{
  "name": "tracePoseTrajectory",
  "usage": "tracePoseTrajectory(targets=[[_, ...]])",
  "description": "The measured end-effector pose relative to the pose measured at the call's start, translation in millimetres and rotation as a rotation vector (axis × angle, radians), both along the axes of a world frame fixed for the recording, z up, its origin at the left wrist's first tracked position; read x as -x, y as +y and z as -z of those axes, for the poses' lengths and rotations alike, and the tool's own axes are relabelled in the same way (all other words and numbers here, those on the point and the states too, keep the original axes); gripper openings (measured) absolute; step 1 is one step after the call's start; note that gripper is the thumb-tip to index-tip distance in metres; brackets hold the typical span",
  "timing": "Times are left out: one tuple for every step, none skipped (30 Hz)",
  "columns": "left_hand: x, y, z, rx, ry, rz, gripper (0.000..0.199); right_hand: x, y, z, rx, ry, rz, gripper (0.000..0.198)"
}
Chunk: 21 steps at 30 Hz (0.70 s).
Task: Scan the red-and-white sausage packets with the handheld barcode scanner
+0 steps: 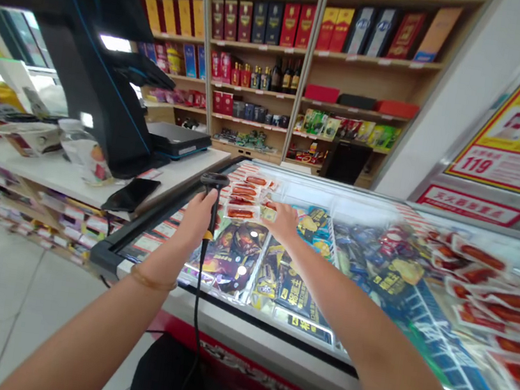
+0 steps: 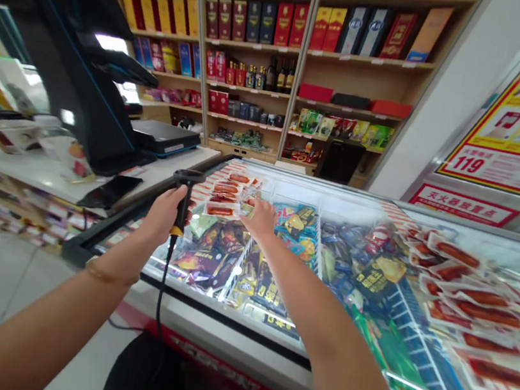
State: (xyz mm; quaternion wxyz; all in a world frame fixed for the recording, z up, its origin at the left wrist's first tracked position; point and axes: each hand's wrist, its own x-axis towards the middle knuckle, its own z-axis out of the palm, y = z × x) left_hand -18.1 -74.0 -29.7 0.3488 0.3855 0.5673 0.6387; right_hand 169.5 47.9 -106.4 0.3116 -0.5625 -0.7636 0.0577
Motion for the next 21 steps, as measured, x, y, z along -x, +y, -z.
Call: tracePoseTrajectory(targets=[[-8.0,1.1,0.4,0.001,-0.01,0.023,0.031,-13.9,-0.4,-0.2,-0.012,-0.002,0.018,0.05],[-17.6,2.4,0.7,0.005,-0.021,0.053,0.031,-29.8,-1.1,-0.9,-0.022,-0.004,0.045,0.047],[-28.6,3.8,1.0,0.01,-0.035,0.089,0.031,-47.6,-2.1,-1.8,-0.029,-0.007,0.079,0.045],[-41.0,5.5,1.2,0.016,-0.05,0.13,0.03,-66.8,-3.5,-2.8,-0.032,-0.012,0.119,0.042],[-54.6,7.6,1.5,0.022,-0.065,0.173,0.03,-87.4,-5.3,-3.9,-0.032,-0.02,0.162,0.04],[-69.1,9.9,1.8,0.025,-0.08,0.217,0.031,-108.9,-7.7,-4.9,-0.031,-0.031,0.206,0.04],[-84.4,12.4,2.0,0.025,-0.094,0.261,0.031,-130.7,-10.5,-5.9,-0.029,-0.046,0.252,0.04],[-100.4,14.9,2.1,0.024,-0.104,0.3,0.032,-152.4,-14.0,-6.8,-0.029,-0.066,0.298,0.04],[-116.9,17.2,2.0,0.022,-0.111,0.338,0.032,-173.4,-18.1,-7.5,-0.029,-0.089,0.343,0.04],[-133.5,19.1,1.6,0.021,-0.114,0.377,0.033,-193.3,-22.9,-8.3,-0.03,-0.117,0.389,0.04],[-150.1,20.4,1.1,0.018,-0.116,0.414,0.034,-211.7,-28.2,-9.0,-0.033,-0.148,0.434,0.04],[-166.3,21.1,0.4,0.014,-0.119,0.452,0.035,-228.3,-33.9,-9.9,-0.04,-0.181,0.477,0.039],[-181.9,21.2,0.0,0.012,-0.122,0.486,0.035,-243.2,-39.9,-11.2,-0.051,-0.213,0.518,0.039],[-196.5,20.8,0.0,0.012,-0.126,0.518,0.036,-256.5,-46.0,-13.1,-0.062,-0.245,0.555,0.038],[-209.8,20.1,0.9,0.016,-0.13,0.546,0.036,-268.5,-52.0,-15.8,-0.063,-0.277,0.585,0.038],[-221.5,19.1,2.7,0.02,-0.134,0.57,0.037,-279.4,-57.8,-19.6,-0.05,-0.309,0.609,0.038],[-231.4,18.1,5.6,0.02,-0.138,0.589,0.037,-289.7,-63.3,-24.4,-0.022,-0.338,0.63,0.037],[-239.2,17.1,9.6,0.016,-0.142,0.6,0.038,-299.6,-68.5,-30.2,0.015,-0.364,0.653,0.037],[-245.0,16.1,14.5,0.009,-0.145,0.604,0.039,-309.3,-73.2,-36.6,0.053,-0.385,0.681,0.036],[-248.8,15.3,19.9,0.002,-0.147,0.604,0.04,-319.0,-77.4,-43.2,0.087,-0.397,0.718,0.035],[-250.8,14.5,25.4,-0.003,-0.142,0.597,0.041,-328.6,-81.2,-49.4,0.114,-0.399,0.765,0.035]])
